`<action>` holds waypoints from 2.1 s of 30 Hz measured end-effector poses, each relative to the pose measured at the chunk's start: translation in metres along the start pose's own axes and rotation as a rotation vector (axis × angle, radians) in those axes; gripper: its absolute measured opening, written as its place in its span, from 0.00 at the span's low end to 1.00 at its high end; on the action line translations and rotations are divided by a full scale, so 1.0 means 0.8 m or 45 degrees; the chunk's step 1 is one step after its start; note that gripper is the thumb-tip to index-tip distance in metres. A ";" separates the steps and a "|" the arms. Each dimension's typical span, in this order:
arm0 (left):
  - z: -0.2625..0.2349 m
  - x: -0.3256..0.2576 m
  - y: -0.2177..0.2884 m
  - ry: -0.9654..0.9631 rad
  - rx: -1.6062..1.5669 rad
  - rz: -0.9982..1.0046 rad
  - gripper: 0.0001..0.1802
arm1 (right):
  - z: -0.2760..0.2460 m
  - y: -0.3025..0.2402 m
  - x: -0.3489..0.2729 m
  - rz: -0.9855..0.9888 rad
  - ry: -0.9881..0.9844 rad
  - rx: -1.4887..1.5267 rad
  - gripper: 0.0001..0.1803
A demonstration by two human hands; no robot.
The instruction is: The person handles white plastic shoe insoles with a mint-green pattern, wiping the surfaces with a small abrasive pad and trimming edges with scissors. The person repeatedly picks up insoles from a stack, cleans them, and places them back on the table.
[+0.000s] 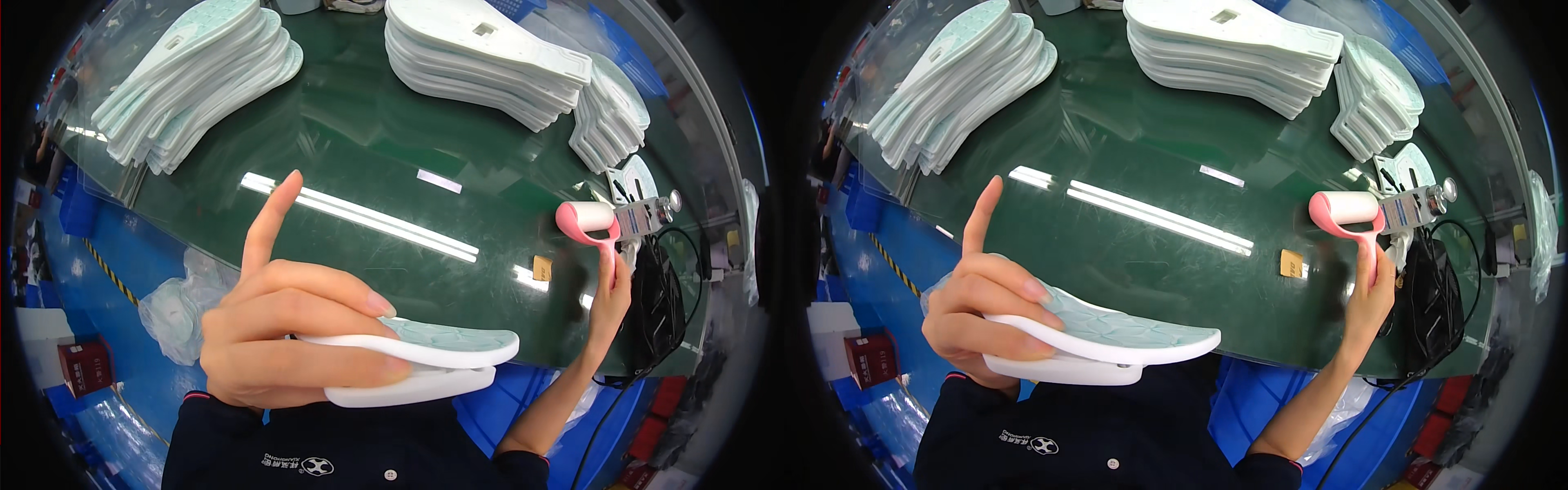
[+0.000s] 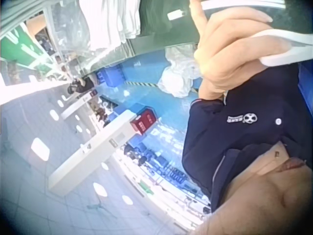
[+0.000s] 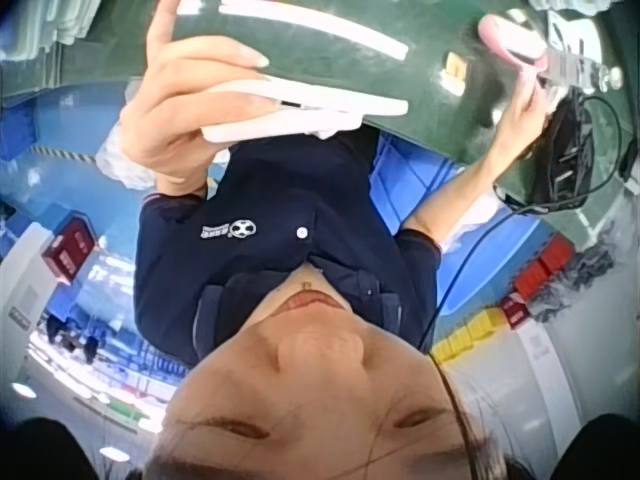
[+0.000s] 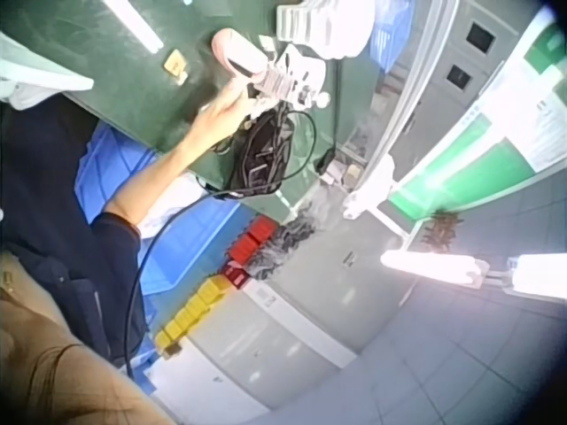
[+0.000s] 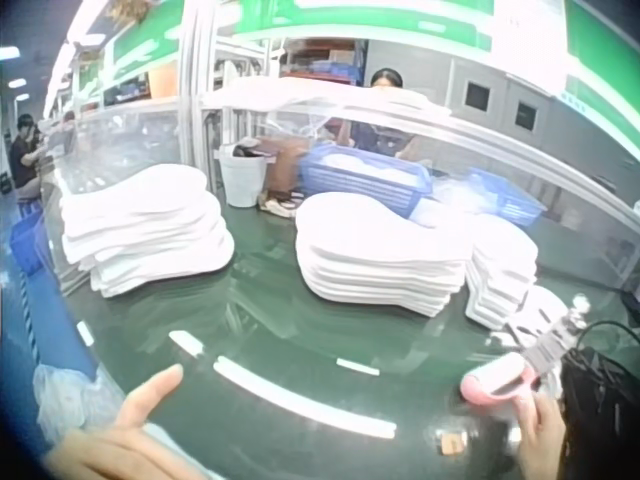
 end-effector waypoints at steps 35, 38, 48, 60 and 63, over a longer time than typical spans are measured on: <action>0.036 0.001 -0.001 -0.218 -0.056 0.055 0.03 | -0.050 -0.237 -0.094 -0.227 -0.248 1.858 0.10; 0.032 0.000 0.005 -0.300 -0.084 0.047 0.02 | -0.054 -0.247 -0.096 -0.216 -0.392 1.916 0.11; 0.040 0.006 0.007 -0.448 -0.172 -0.025 0.05 | -0.064 -0.251 -0.097 -0.322 -0.557 1.584 0.16; 0.039 0.004 0.004 -0.556 -0.210 -0.073 0.02 | -0.060 -0.260 -0.094 -0.419 -0.641 1.739 0.17; 0.038 0.008 0.007 -0.508 -0.185 -0.064 0.01 | -0.062 -0.259 -0.093 -0.435 -0.630 1.681 0.16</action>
Point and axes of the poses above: each hand's wrist, its own x-axis towards the middle knuckle, its own z-axis out of the palm, y = z × x, the point moved 7 cm from there along x, towards the middle knuckle, and after that the axes turned 3 degrees about -x, right-handed, at the moved point
